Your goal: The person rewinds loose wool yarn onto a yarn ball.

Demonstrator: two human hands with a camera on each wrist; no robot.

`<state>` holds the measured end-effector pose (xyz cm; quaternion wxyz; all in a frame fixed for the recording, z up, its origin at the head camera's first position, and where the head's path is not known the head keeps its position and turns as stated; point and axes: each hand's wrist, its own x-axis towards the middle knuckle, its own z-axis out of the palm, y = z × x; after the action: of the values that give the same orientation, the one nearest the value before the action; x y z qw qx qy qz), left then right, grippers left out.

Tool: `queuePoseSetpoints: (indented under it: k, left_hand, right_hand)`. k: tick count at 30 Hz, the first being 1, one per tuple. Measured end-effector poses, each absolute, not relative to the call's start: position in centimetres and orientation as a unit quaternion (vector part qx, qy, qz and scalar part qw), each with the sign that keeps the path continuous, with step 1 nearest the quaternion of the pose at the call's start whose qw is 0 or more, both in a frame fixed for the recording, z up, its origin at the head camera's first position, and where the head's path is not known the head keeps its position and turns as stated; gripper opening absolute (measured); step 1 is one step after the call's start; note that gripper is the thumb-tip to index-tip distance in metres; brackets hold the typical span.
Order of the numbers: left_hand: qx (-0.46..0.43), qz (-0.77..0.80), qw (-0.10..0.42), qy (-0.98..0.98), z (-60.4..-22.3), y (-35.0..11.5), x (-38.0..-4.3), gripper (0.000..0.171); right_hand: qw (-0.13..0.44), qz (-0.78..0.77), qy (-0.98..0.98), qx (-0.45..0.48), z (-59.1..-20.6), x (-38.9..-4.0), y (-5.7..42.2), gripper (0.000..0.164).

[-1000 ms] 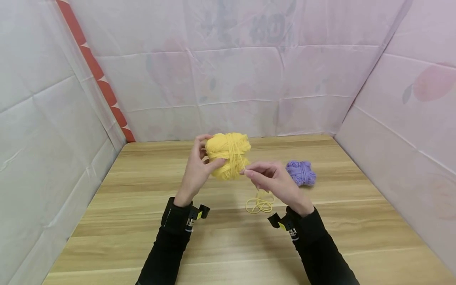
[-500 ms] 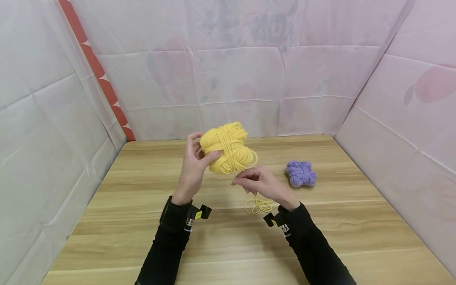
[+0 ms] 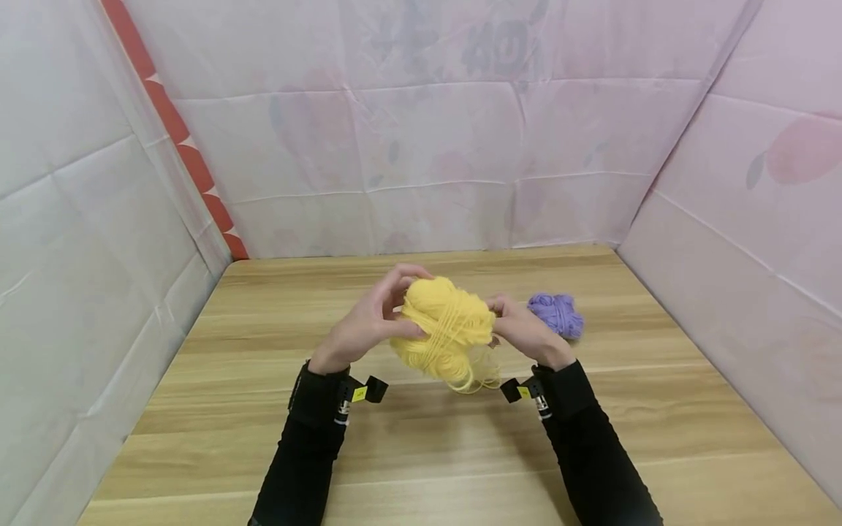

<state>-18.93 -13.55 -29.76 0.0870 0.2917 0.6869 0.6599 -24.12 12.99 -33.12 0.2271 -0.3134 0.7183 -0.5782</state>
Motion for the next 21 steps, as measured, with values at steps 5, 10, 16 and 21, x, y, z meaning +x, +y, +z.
queuePoseSetpoints:
  k: [5, 10, 16, 21]
  left_hand:
    - [0.304, 0.579, 0.093, 0.751, -30.1, -13.6, -18.9, 0.062]
    - [0.293, 0.519, 0.063, 0.800, -30.5, -13.3, -19.2, 0.063]
    - [0.235, 0.488, -0.004, 0.841, -30.8, -12.8, -19.6, 0.061]
    - [0.150, 0.519, -0.048, 0.840, -30.9, -12.8, -19.7, 0.063]
  right_hand:
    - [0.212, -0.604, 0.714, -0.283, -32.7, -24.1, 13.0, 0.027]
    - [0.179, -0.624, 0.709, -0.276, -32.1, -23.5, 12.3, 0.031]
    - [0.137, -0.621, 0.720, -0.277, -31.4, -22.3, 11.7, 0.028]
    - [0.119, -0.614, 0.718, -0.304, -30.8, -21.1, 11.0, 0.030]
